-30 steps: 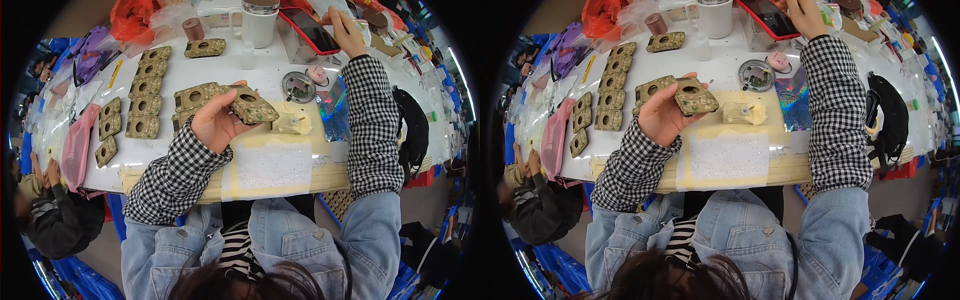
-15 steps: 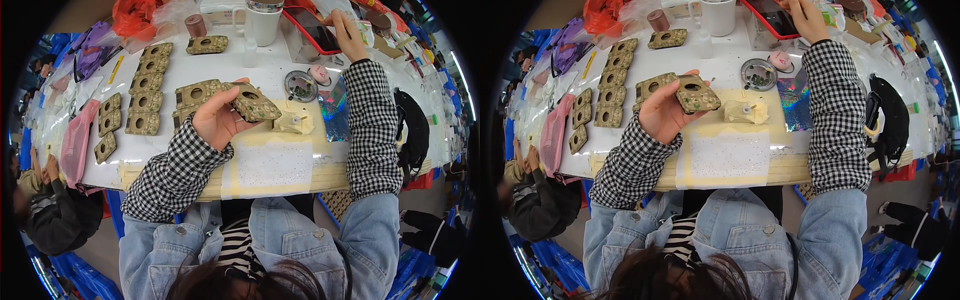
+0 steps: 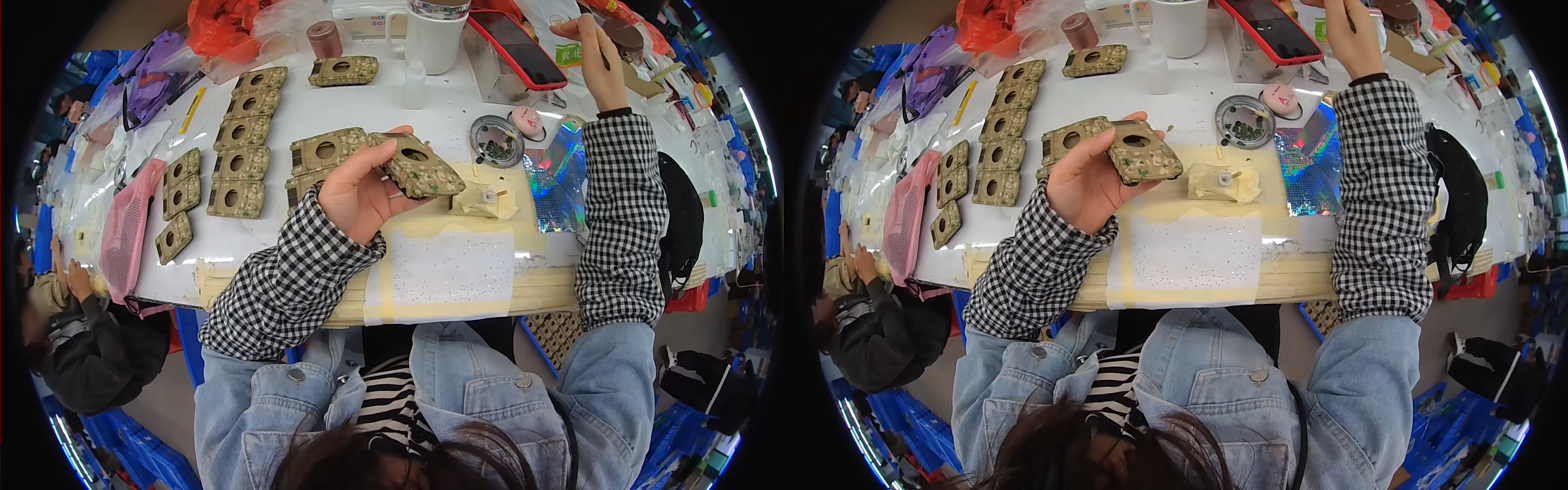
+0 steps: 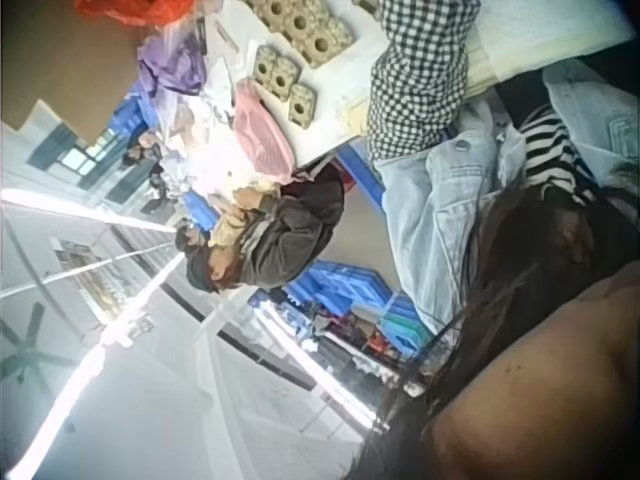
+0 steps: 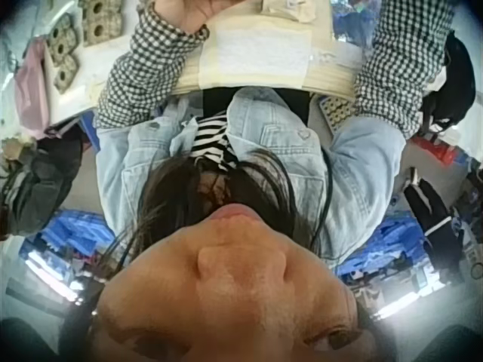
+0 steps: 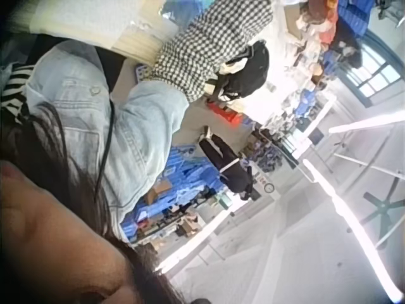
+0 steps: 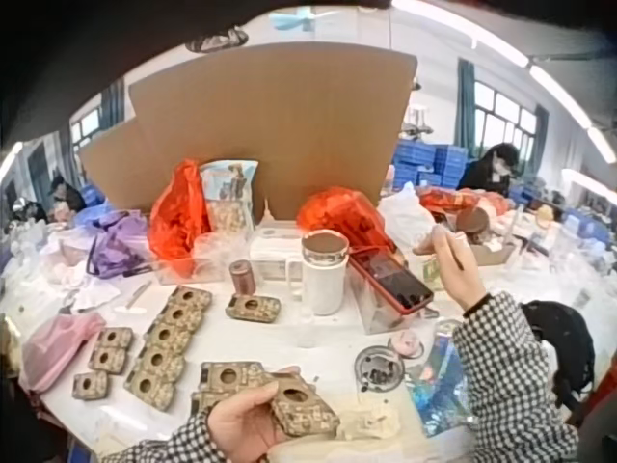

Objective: Manually detailing and painting camouflage patterns onto plastic toy tank hulls using a fine brush.

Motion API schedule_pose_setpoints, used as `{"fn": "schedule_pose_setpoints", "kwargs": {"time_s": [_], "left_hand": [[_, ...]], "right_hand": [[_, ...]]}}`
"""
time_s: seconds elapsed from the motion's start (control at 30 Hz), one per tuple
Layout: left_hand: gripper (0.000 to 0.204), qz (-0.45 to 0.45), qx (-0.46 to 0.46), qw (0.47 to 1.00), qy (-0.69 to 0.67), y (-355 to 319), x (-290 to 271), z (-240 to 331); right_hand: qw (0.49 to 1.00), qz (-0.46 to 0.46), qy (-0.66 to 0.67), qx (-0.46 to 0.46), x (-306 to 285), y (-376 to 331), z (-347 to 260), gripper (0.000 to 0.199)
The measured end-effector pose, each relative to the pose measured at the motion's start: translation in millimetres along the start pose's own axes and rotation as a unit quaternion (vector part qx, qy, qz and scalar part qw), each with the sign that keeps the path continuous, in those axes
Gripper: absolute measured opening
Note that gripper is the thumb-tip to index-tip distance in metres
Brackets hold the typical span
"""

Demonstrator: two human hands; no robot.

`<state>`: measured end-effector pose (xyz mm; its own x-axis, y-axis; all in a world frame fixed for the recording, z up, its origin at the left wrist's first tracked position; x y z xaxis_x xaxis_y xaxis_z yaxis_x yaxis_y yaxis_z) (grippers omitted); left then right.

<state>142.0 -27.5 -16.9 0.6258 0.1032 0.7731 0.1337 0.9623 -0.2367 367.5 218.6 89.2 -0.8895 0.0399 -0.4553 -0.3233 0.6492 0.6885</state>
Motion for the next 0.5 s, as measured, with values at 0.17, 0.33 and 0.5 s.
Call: {"fn": "schedule_pose_setpoints", "kwargs": {"time_s": [0.17,0.33,0.5], "left_hand": [[0.047,0.008,0.002,1.0,0.014,-3,-1,1],[0.047,0.001,-0.01,1.0,0.012,1,2,-2],[0.048,0.021,-0.009,1.0,0.016,-3,1,-1]], "right_hand": [[0.998,-0.031,-0.04,-0.026,-24,-28,-61,0.045],[0.998,-0.012,-0.064,-0.012,-62,-75,-126,0.046],[0.997,0.042,-0.046,0.054,-84,-135,-151,0.062]]}}
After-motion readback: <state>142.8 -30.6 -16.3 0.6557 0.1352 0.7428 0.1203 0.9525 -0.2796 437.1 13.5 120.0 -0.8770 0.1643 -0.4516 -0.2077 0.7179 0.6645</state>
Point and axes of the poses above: each hand's wrist, its own y-axis towards the middle knuckle, its own x-axis out of the palm, z = x × y, the point moved 6 cm from there along y, towards the middle knuckle, and after that the axes turned 6 degrees about z, right-handed, at the moved point
